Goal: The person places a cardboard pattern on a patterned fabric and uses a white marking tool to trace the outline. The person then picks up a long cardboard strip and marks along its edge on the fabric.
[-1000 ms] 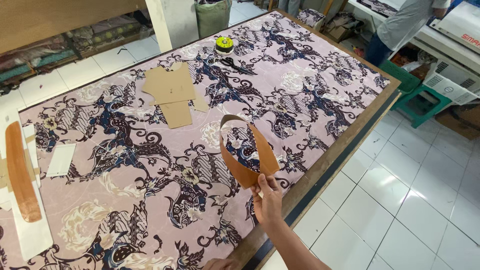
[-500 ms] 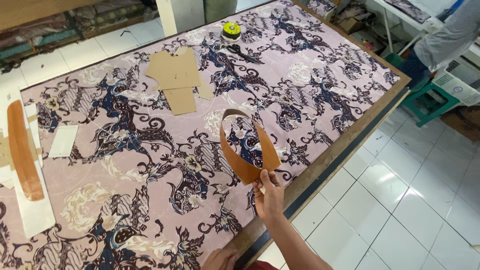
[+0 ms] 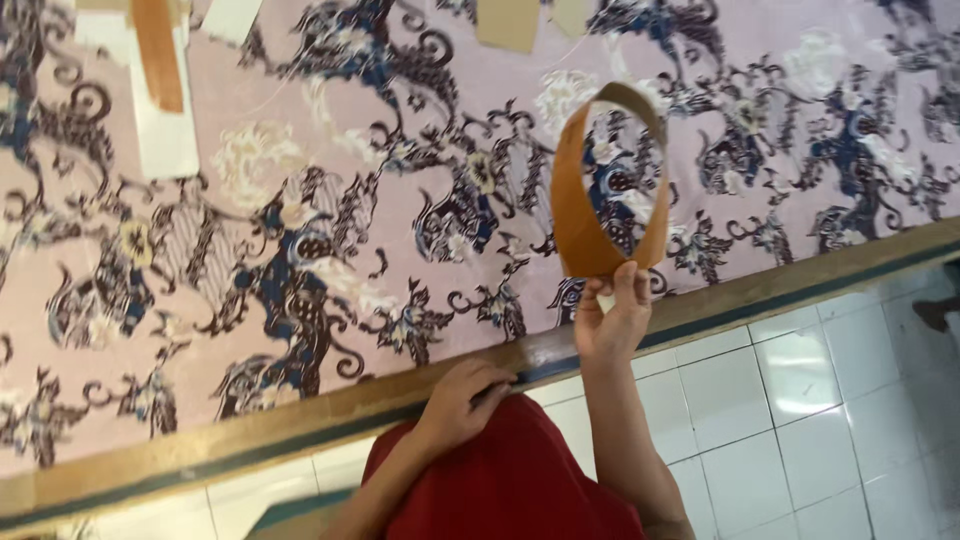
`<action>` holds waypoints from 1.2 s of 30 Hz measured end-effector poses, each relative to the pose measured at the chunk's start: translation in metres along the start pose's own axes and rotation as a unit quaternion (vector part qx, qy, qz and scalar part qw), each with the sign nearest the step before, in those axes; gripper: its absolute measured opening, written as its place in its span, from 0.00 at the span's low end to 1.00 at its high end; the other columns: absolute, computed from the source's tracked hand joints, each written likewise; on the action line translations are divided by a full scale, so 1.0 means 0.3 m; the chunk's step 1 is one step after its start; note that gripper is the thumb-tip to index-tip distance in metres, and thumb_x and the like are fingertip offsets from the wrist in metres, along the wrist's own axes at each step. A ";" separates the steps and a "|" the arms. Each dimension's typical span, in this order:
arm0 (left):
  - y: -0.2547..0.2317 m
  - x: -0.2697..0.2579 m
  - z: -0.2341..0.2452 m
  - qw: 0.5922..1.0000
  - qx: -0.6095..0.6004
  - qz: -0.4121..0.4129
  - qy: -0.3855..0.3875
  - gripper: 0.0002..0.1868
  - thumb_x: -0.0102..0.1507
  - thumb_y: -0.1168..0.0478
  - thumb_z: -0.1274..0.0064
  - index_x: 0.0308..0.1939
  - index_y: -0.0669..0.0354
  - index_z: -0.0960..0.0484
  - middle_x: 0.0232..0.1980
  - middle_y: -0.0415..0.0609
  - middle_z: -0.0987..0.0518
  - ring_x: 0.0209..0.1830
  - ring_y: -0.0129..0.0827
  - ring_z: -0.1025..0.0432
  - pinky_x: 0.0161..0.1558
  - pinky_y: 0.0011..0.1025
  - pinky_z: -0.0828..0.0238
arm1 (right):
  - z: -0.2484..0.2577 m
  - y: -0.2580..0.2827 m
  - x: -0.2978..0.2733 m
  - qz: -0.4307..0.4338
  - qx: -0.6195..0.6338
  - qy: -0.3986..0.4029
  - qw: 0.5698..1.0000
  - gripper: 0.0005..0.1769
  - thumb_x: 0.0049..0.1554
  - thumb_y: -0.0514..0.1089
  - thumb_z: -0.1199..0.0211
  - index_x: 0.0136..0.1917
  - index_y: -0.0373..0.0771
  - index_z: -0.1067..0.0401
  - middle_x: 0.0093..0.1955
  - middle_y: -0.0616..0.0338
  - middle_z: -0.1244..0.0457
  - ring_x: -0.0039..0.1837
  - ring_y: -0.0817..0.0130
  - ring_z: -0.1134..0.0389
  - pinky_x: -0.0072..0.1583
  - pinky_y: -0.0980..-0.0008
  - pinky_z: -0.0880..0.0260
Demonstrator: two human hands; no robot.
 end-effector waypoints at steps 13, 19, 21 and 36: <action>0.176 0.083 -0.195 0.889 -0.417 0.186 -0.033 0.26 0.71 0.56 0.53 0.73 0.55 0.35 0.67 0.40 0.29 0.66 0.25 0.34 0.65 0.27 0.36 | -0.058 -0.191 -0.089 -0.082 -0.016 0.077 0.994 0.07 0.67 0.39 0.39 0.45 0.42 0.31 0.41 0.66 0.36 0.39 0.78 0.41 0.49 0.73 0.33; 0.219 0.155 -0.231 0.767 -0.585 0.240 -0.105 0.20 0.71 0.55 0.49 0.66 0.57 0.27 0.61 0.40 0.24 0.62 0.23 0.32 0.62 0.28 0.35 | -0.080 -0.240 -0.138 -0.121 -0.028 0.071 0.990 0.07 0.66 0.40 0.39 0.44 0.42 0.31 0.39 0.64 0.36 0.41 0.74 0.37 0.49 0.71 0.31; 0.201 0.170 -0.235 0.721 -0.646 0.235 -0.090 0.16 0.72 0.54 0.47 0.61 0.55 0.24 0.56 0.36 0.24 0.58 0.22 0.32 0.58 0.28 0.34 | -0.098 -0.245 -0.140 -0.127 -0.024 0.087 0.988 0.07 0.66 0.41 0.39 0.44 0.41 0.31 0.38 0.63 0.37 0.42 0.73 0.36 0.51 0.70 0.31; 0.439 0.089 0.324 0.728 -0.559 0.236 -0.319 0.19 0.68 0.57 0.50 0.61 0.54 0.33 0.49 0.51 0.20 0.39 0.40 0.21 0.44 0.40 0.20 | 0.009 -0.180 0.007 -0.178 -0.056 0.092 0.978 0.02 0.65 0.38 0.40 0.48 0.40 0.29 0.44 0.57 0.33 0.39 0.71 0.37 0.48 0.69 0.31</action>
Point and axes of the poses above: each hand's wrist, its own x-axis towards the middle knuckle, its own z-axis out of the back of the hand, y = z × x, the point moved 8 cm from there along x, towards the middle knuckle
